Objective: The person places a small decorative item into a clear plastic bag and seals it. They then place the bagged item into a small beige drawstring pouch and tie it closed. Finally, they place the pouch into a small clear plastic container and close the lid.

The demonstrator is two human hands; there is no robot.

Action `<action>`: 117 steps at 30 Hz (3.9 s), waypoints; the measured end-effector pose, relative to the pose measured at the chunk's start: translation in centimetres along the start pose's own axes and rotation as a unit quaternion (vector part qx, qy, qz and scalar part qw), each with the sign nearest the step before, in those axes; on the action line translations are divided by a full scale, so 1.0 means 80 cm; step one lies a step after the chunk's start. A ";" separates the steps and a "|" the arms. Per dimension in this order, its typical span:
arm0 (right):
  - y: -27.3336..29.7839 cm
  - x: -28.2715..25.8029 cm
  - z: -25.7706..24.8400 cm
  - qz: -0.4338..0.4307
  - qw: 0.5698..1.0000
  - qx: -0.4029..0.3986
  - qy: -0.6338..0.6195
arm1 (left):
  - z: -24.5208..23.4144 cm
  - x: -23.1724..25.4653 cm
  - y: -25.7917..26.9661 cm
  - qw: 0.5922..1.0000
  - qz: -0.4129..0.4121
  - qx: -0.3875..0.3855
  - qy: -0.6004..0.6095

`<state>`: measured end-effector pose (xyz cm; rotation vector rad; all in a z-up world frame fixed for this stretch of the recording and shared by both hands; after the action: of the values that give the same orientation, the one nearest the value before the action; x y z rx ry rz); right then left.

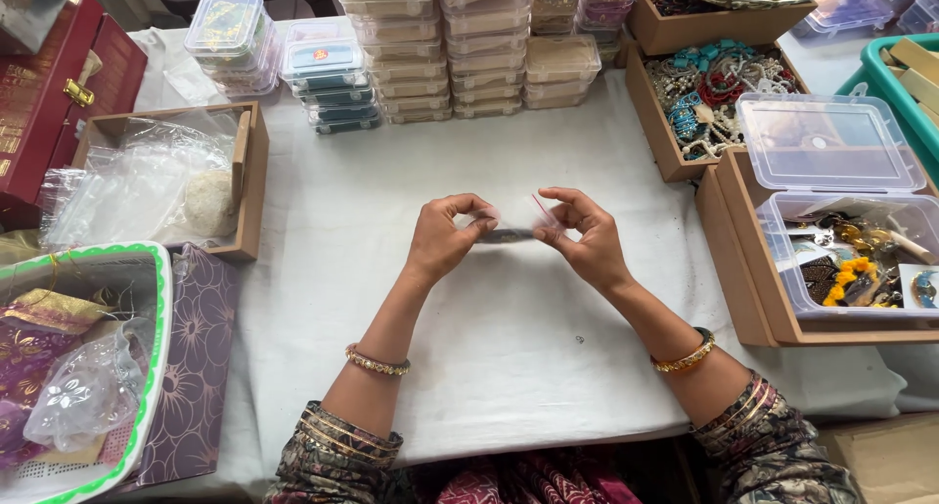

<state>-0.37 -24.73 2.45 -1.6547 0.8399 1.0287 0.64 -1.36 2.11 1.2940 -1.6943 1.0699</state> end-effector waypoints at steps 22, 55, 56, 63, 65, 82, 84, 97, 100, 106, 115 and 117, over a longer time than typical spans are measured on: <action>0.019 -0.024 -0.004 -0.196 0.967 0.101 0.127 | 0.040 0.011 0.012 0.967 0.036 -0.069 0.243; 0.003 -0.024 -0.001 -0.089 0.966 0.042 0.238 | 0.012 0.052 0.019 0.970 0.155 0.109 -0.152; 0.004 -0.024 -0.001 -0.088 0.960 0.047 0.262 | 0.012 0.054 0.021 0.960 0.180 0.129 -0.174; 0.006 -0.044 0.007 -0.242 0.908 0.028 0.341 | 0.022 0.043 0.014 0.988 0.143 0.051 -0.019; 0.012 0.004 0.001 -0.078 0.980 -0.033 0.180 | 0.023 0.043 0.013 0.990 0.094 0.010 0.102; 0.006 0.024 0.000 0.067 0.997 -0.025 -0.030 | 0.010 0.029 0.016 0.973 0.166 0.160 0.026; 0.006 0.033 -0.002 0.094 0.992 0.001 -0.082 | 0.008 0.044 0.026 0.940 0.236 0.220 -0.113; 0.009 0.027 0.001 0.036 0.996 0.017 -0.085 | 0.042 0.053 0.028 0.986 0.122 -0.064 -0.091; 0.001 0.000 0.003 0.009 0.998 0.009 -0.058 | 0.042 0.039 0.020 0.990 0.093 -0.101 -0.032; -0.001 0.020 -0.014 0.007 0.997 -0.022 0.076 | 0.024 0.038 0.016 0.987 0.044 -0.155 -0.024; -0.004 0.003 0.003 -0.020 0.986 -0.061 0.152 | 0.020 -0.005 0.001 0.995 0.051 -0.085 -0.021; 0.000 0.007 0.007 0.006 0.988 -0.070 0.139 | 0.023 -0.016 0.000 0.996 0.062 -0.071 -0.006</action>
<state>-0.26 -24.22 1.84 -1.9455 0.9779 0.8930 0.78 -2.63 0.26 1.1204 -1.8449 0.9923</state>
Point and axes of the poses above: each hand's wrist, its own y-axis away from the middle knuckle, its own z-axis out of the palm, x = y × z, the point moved 2 cm from there along -y, towards the middle knuckle, and after that the axes turned 2 degrees about -y, right-handed, at the moved point
